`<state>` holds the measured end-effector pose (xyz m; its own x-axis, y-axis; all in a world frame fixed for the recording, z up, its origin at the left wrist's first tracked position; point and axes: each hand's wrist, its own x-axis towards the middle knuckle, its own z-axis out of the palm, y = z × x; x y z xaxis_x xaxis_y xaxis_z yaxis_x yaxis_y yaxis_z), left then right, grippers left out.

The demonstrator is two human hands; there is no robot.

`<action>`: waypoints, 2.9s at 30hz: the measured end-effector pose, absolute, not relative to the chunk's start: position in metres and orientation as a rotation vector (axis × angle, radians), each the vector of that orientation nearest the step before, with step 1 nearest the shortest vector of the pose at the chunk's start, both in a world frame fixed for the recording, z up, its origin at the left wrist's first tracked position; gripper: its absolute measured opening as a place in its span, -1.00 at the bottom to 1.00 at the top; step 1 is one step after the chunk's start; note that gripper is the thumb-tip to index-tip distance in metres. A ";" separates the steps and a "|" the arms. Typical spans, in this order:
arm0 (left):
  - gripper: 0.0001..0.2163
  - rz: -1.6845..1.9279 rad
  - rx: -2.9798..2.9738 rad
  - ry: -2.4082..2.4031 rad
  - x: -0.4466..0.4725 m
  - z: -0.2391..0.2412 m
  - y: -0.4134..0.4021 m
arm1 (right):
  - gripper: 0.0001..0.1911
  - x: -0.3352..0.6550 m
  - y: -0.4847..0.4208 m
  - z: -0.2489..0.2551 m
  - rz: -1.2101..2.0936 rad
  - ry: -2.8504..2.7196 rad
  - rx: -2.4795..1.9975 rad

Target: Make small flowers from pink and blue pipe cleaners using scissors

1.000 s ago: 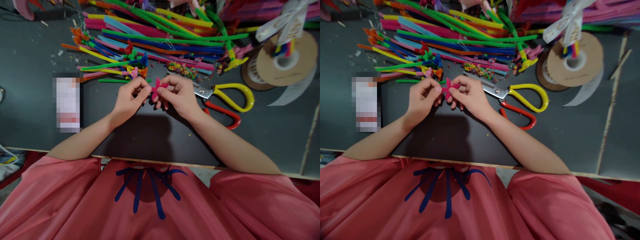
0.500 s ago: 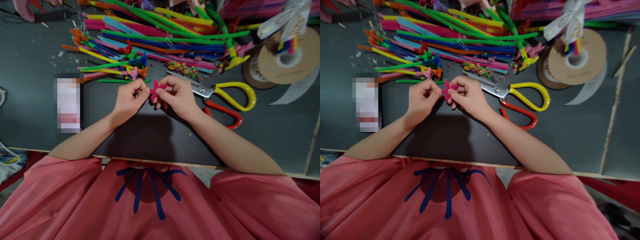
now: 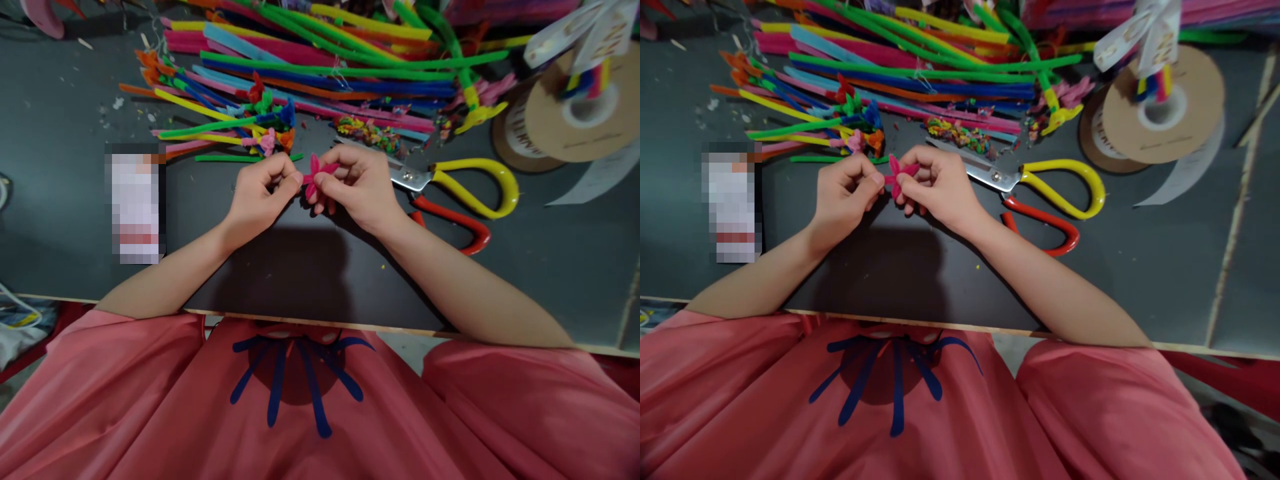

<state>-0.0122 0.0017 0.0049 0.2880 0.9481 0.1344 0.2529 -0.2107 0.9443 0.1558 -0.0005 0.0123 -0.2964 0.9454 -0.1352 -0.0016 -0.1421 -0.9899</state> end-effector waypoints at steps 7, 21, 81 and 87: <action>-0.69 1.001 1.694 1.114 -0.012 0.004 0.002 | -0.92 0.156 -0.001 0.013 1.537 -1.350 -1.113; -0.71 0.987 1.705 1.126 -0.010 0.008 0.002 | -0.92 0.155 -0.001 0.012 1.535 -1.316 -1.112; -0.80 1.168 1.727 1.015 -0.010 0.006 0.001 | -0.80 0.157 0.001 0.000 1.473 -1.400 -0.855; -0.78 1.107 1.670 1.061 -0.009 0.011 -0.001 | -0.84 0.157 -0.001 0.002 1.548 -1.387 -0.897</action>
